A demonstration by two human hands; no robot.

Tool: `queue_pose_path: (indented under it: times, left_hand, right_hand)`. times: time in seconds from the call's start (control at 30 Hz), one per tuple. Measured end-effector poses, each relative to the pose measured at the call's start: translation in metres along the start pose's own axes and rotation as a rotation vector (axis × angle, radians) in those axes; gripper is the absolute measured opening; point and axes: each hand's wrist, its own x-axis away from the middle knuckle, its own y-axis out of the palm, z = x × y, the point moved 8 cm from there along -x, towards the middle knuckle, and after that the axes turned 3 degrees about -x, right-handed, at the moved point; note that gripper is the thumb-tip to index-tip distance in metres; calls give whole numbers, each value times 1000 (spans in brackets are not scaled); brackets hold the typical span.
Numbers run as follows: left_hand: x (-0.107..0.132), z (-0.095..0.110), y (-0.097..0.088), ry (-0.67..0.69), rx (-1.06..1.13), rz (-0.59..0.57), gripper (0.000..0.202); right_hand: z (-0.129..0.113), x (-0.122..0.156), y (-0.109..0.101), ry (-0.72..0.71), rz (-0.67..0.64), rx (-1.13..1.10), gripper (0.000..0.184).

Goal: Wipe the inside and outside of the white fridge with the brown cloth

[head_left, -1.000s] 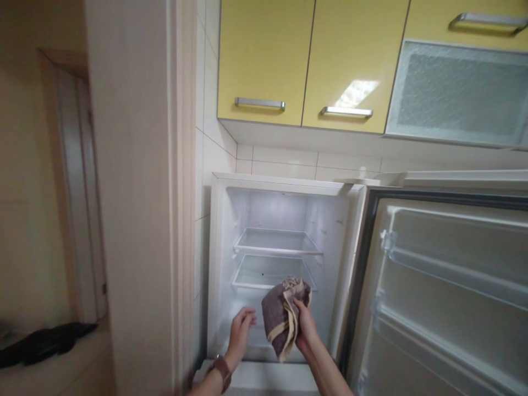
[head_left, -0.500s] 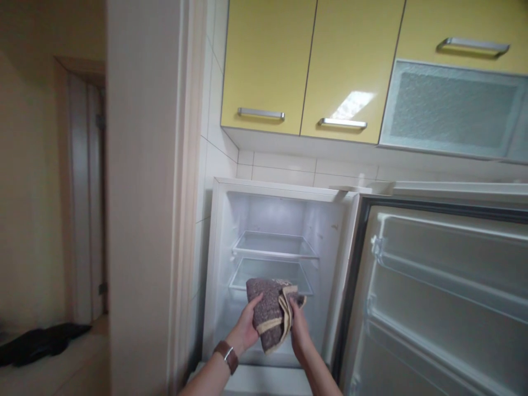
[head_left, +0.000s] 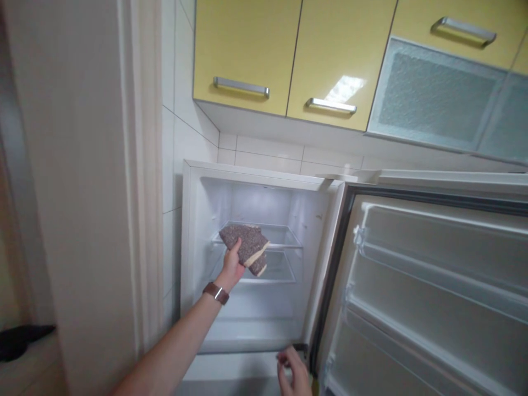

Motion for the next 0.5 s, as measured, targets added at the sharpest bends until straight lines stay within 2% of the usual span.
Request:
queue_pose_path:
  times: [0.03,0.1,0.17,0.23,0.33,0.4,0.5]
  left_hand:
    - [-6,3,6,38,15,13,24]
    - [-16,5,18,74,28,6,23]
    - [-23,3,24,76,29,-8,24]
    - [-28,2,23,77,20,-5,25]
    - [-32,6,17,87,-4,-6,30]
    - [-37,12,13,119,-34,-8,32]
    - [-48,23,7,213,-108,24,31]
  right_hand:
    - [-21,-14,-3,-88,6,48,23]
    - [-45,-47,2,-141,-7,170,23]
    - [-43,-78,19,-96,-49,338,19]
    - [-18,-100,41,11,-100,520,20]
    - [34,-113,71,120,-245,766,31]
    - [68,-115,82,151,-318,842,39]
    - [112,-116,84,169,-346,892,50]
